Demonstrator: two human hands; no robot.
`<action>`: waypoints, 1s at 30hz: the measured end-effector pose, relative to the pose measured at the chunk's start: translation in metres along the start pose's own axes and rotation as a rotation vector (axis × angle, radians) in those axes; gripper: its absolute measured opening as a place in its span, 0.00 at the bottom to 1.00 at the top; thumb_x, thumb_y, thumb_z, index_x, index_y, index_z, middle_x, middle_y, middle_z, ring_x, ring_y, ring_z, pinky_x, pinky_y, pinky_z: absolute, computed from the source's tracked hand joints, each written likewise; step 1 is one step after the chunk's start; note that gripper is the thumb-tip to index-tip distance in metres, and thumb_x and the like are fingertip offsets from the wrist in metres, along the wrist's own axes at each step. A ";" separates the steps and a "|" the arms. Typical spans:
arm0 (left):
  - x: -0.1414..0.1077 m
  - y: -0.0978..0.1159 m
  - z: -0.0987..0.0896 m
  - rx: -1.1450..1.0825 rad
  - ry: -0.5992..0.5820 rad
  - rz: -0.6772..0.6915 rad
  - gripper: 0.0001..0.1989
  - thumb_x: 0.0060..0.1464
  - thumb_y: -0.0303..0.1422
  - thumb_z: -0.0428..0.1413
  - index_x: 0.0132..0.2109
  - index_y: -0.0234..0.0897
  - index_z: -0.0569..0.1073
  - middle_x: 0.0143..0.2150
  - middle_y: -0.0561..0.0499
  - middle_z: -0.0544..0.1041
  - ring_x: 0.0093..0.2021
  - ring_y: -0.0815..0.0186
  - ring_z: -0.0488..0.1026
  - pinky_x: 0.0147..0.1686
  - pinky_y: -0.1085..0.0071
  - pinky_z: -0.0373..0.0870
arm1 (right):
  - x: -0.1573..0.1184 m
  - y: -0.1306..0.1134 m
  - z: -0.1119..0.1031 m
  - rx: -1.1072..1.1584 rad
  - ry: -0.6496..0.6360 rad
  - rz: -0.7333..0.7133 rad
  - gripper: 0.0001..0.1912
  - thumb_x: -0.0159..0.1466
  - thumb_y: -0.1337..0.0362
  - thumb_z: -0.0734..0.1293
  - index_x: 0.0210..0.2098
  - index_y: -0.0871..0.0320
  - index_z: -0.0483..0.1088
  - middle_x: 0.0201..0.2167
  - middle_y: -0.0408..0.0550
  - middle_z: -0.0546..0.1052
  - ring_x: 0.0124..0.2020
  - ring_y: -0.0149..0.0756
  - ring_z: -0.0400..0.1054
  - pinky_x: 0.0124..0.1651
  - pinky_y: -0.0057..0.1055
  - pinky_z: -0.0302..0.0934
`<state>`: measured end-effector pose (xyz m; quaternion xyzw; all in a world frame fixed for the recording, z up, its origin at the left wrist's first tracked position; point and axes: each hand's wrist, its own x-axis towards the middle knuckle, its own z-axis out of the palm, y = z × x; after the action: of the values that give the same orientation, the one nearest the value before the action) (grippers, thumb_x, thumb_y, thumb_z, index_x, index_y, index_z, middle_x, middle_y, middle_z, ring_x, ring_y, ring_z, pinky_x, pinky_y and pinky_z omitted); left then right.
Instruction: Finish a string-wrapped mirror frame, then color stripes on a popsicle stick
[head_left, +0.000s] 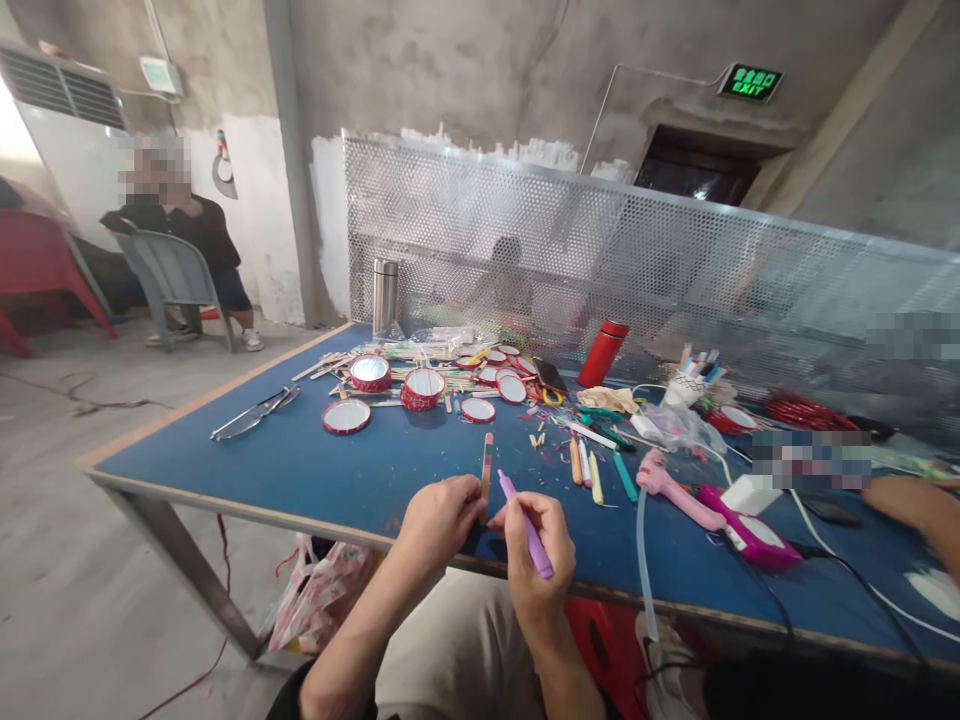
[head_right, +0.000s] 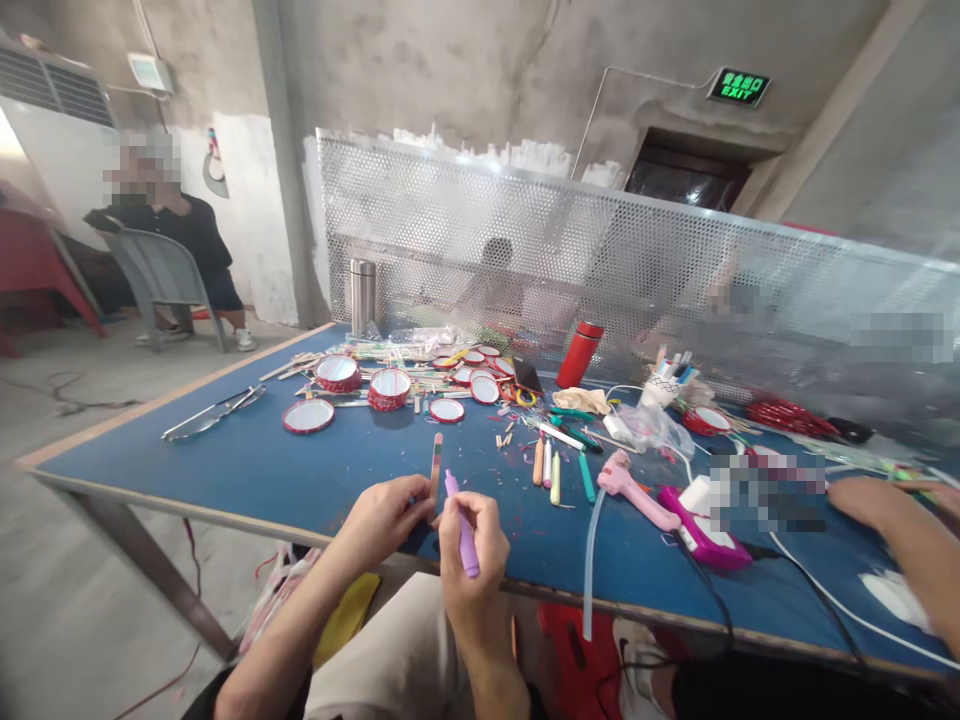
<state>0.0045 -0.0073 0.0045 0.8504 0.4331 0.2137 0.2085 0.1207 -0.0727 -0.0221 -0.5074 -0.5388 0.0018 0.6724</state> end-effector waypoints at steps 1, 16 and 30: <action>0.000 0.000 0.000 -0.006 0.001 0.002 0.09 0.59 0.29 0.51 0.31 0.38 0.70 0.31 0.53 0.78 0.33 0.67 0.73 0.31 0.75 0.57 | 0.000 0.000 0.000 0.006 -0.009 -0.009 0.03 0.66 0.65 0.63 0.37 0.57 0.67 0.24 0.40 0.74 0.23 0.28 0.71 0.30 0.23 0.66; -0.001 0.001 -0.001 -0.032 0.011 0.014 0.09 0.60 0.31 0.49 0.32 0.39 0.71 0.32 0.52 0.78 0.34 0.67 0.74 0.32 0.75 0.59 | -0.001 0.005 -0.004 -0.053 -0.139 -0.056 0.03 0.65 0.65 0.63 0.39 0.55 0.68 0.28 0.41 0.76 0.27 0.29 0.73 0.32 0.24 0.66; -0.001 -0.001 0.000 -0.047 0.026 0.030 0.10 0.60 0.31 0.49 0.31 0.39 0.69 0.30 0.53 0.77 0.32 0.67 0.72 0.30 0.75 0.57 | 0.000 0.004 -0.001 -0.017 -0.097 -0.059 0.03 0.65 0.66 0.63 0.38 0.56 0.68 0.26 0.41 0.75 0.26 0.29 0.72 0.32 0.24 0.66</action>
<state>0.0034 -0.0080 0.0042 0.8488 0.4180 0.2380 0.2196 0.1239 -0.0717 -0.0248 -0.4965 -0.5855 0.0019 0.6408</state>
